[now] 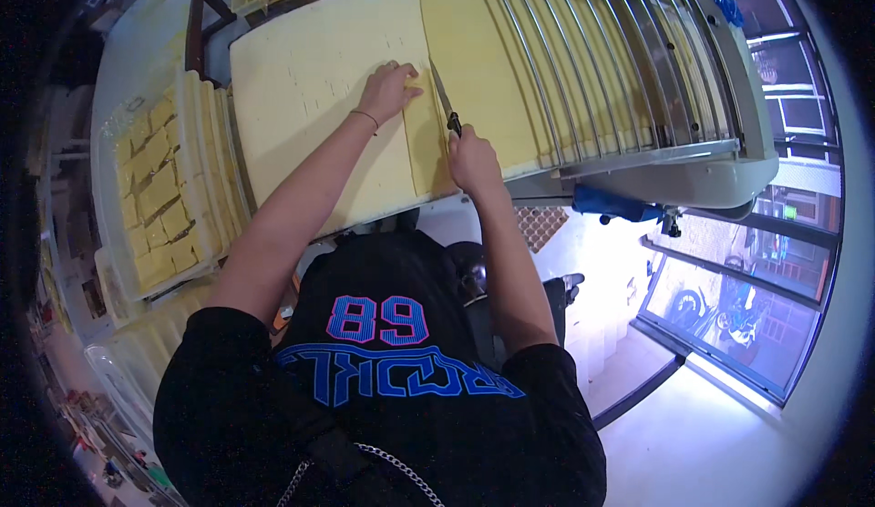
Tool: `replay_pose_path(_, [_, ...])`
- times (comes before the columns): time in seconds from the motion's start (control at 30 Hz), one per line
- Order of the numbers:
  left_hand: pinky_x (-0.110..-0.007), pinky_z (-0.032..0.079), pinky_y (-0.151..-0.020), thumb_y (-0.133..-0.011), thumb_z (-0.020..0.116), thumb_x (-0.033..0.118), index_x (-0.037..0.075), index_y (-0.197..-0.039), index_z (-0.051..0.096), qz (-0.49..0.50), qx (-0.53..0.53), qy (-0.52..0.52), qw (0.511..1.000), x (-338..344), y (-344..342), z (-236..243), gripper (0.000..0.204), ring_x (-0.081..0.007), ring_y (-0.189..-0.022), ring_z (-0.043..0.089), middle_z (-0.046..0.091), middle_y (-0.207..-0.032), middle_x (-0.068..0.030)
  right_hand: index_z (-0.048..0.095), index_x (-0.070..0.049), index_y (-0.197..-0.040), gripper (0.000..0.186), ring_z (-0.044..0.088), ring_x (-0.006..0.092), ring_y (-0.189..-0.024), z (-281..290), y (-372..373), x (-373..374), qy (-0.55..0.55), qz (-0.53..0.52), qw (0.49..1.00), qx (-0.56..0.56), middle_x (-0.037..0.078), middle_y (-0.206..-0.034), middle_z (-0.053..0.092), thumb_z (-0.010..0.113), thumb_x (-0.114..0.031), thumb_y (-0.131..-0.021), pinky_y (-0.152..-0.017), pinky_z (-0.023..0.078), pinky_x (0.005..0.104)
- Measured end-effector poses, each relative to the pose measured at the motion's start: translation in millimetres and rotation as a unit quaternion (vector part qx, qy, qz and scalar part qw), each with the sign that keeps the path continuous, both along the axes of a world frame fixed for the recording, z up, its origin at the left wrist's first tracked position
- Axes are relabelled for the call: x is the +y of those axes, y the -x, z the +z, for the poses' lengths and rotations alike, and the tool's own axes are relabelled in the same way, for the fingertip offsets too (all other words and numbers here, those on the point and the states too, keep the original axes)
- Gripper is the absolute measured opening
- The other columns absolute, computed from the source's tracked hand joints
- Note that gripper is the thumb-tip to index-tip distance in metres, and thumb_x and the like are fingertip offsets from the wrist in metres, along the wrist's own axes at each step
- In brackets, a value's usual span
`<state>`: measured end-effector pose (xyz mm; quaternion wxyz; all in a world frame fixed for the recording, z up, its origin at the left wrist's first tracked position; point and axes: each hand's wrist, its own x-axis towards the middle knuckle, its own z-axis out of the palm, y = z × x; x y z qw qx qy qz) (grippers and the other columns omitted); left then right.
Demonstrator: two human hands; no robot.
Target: Cutting and folding thin sheets of dough on a bakery workbench.
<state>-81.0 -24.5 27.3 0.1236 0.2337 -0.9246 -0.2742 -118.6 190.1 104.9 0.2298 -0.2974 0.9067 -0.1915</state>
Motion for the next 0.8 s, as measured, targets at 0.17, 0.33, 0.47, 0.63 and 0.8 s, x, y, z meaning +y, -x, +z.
replay_pose_path(0.17, [-0.04,0.048,-0.078,-0.076,0.076,0.03,0.009,-0.101,0.064,0.022,0.009,-0.009,1.0,-4,0,-8,0.034,-0.0312,-0.086,0.06,0.063,-0.094,-0.0118,0.051,0.005,-0.099,0.038,0.059,0.0485,-0.077,-10,3,-16,-0.022,0.002,1.0,-0.005,0.03,-0.084,0.063,0.039,-0.031,-0.098,-0.071,0.046,0.0538])
replay_pose_path(0.33, [-0.039,0.048,-0.079,-0.072,0.079,0.04,0.01,-0.099,0.063,0.019,-0.047,0.003,0.999,0,11,9,0.044,-0.0311,-0.086,0.06,0.064,-0.092,-0.0109,0.052,0.004,-0.098,0.035,0.061,0.049,-0.078,-6,-2,-24,-0.022,-0.013,0.999,-0.04,0.03,-0.085,0.063,0.041,-0.029,-0.096,-0.071,0.048,0.0543])
replay_pose_path(0.47, [-0.039,0.048,-0.079,-0.066,0.08,0.052,0.01,-0.097,0.061,-0.001,-0.119,0.012,0.993,-10,22,12,0.056,-0.0309,-0.086,0.062,0.066,-0.095,-0.0103,0.051,0.004,-0.097,0.033,0.061,0.0499,-0.078,-14,-23,10,-0.019,0.0,1.0,-0.024,0.031,-0.085,0.063,0.042,-0.027,-0.096,-0.071,0.048,0.0546])
replay_pose_path(0.63, [-0.042,0.05,-0.078,-0.074,0.077,0.035,0.005,-0.105,0.065,-0.081,-0.211,-0.04,0.973,-14,34,17,0.045,-0.0336,-0.09,0.065,0.068,-0.102,-0.0154,0.047,0.005,-0.098,0.033,0.059,0.0526,-0.073,2,-81,101,-0.095,0.0,0.995,-0.042,0.033,-0.079,0.062,0.041,-0.028,-0.098,-0.066,0.044,0.058])
replay_pose_path(0.8, [-0.04,0.048,-0.074,-0.08,0.065,0.017,0.005,-0.096,0.058,-0.147,-0.137,-0.035,0.979,-2,27,28,0.022,-0.0323,-0.082,0.062,0.066,-0.094,-0.0126,0.044,0.004,-0.101,0.027,0.06,0.0521,-0.074,24,-117,148,-0.115,-0.005,0.989,-0.09,0.033,-0.08,0.062,0.042,-0.024,-0.098,-0.066,0.045,0.0587])
